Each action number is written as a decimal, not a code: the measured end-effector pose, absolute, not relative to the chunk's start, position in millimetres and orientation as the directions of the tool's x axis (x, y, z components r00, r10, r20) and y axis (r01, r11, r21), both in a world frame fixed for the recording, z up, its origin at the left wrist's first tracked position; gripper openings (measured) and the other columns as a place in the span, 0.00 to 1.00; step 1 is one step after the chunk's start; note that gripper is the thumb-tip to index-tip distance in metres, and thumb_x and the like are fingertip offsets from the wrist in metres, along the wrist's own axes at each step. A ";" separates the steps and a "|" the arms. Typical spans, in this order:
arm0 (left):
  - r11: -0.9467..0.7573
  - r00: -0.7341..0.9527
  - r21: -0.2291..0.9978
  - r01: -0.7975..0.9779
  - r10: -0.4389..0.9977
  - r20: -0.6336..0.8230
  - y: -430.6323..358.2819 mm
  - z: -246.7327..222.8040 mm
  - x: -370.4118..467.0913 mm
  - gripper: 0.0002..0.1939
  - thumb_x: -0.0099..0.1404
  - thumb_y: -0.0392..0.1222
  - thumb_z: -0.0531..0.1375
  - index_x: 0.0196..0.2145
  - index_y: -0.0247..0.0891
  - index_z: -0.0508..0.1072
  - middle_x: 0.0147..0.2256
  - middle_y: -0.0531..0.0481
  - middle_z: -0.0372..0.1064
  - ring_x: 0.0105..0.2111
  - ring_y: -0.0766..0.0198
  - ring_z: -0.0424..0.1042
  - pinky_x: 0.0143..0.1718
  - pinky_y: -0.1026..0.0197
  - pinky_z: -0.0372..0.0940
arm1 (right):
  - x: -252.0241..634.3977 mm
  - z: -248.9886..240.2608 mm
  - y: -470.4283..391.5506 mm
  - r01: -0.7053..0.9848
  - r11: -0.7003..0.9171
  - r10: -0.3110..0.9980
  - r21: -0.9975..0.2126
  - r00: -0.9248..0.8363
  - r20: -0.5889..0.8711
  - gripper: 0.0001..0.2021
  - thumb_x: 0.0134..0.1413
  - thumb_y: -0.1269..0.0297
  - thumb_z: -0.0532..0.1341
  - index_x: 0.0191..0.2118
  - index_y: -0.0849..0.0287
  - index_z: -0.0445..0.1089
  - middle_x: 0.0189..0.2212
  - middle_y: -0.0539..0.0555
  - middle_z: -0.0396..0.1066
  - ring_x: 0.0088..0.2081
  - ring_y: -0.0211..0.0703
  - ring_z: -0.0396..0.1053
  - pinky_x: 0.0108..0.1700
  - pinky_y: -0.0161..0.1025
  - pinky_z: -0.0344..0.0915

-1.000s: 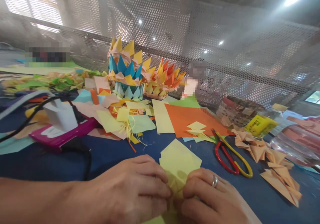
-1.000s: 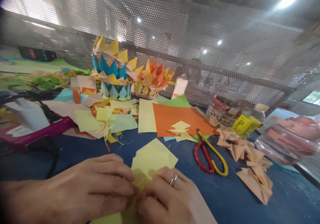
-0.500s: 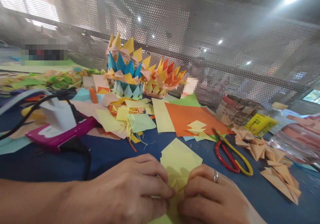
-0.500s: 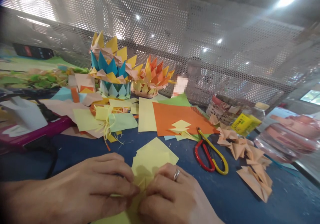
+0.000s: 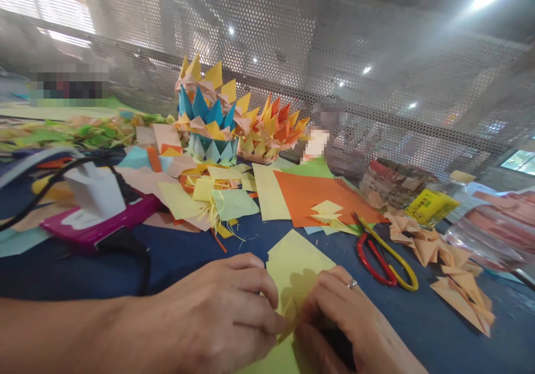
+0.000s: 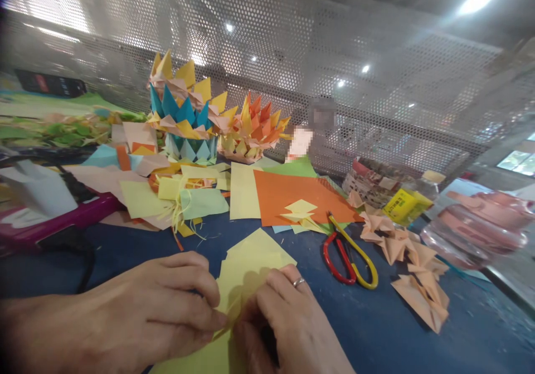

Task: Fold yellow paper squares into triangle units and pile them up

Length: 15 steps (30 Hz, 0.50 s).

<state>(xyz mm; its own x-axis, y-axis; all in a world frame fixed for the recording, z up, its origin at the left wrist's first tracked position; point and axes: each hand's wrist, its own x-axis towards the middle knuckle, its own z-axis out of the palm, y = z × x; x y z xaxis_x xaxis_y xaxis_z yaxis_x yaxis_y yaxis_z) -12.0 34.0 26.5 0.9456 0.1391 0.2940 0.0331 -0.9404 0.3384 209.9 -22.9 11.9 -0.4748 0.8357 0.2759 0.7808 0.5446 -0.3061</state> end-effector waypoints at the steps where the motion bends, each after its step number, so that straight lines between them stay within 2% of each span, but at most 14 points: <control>1: -0.940 0.944 0.339 0.033 0.141 0.300 34.1 27.0 -11.4 0.14 0.59 0.34 0.53 0.42 0.35 0.72 0.39 0.45 0.77 0.41 0.55 0.71 0.52 0.53 0.60 | 209.5 10.9 -23.1 0.791 0.537 0.839 -0.294 -0.468 0.276 0.08 0.52 0.78 0.58 0.29 0.57 0.64 0.30 0.51 0.69 0.35 0.41 0.66 0.38 0.38 0.64; 7: -0.936 0.930 0.352 0.013 0.140 0.340 30.8 24.5 -9.2 0.12 0.57 0.34 0.54 0.40 0.36 0.71 0.37 0.45 0.76 0.40 0.55 0.72 0.52 0.55 0.60 | 205.8 7.4 -22.8 0.801 0.526 0.844 -0.287 -0.449 0.294 0.09 0.53 0.79 0.56 0.29 0.57 0.63 0.29 0.50 0.68 0.35 0.41 0.66 0.37 0.37 0.63; 11: -0.916 0.902 0.397 0.058 0.218 0.372 29.5 12.2 -12.2 0.11 0.62 0.32 0.51 0.38 0.38 0.71 0.36 0.46 0.76 0.39 0.57 0.71 0.52 0.55 0.59 | 204.2 6.8 -22.3 0.803 0.532 0.838 -0.267 -0.455 0.301 0.08 0.54 0.78 0.55 0.29 0.57 0.62 0.29 0.51 0.67 0.35 0.42 0.65 0.38 0.39 0.62; 15: -0.949 0.892 0.311 0.059 0.190 0.411 31.2 5.1 -13.1 0.10 0.65 0.39 0.52 0.40 0.37 0.72 0.36 0.44 0.75 0.35 0.56 0.71 0.47 0.55 0.62 | 203.8 6.5 -22.5 0.824 0.506 0.854 -0.257 -0.436 0.282 0.08 0.54 0.76 0.56 0.28 0.57 0.61 0.29 0.51 0.67 0.34 0.43 0.65 0.40 0.42 0.62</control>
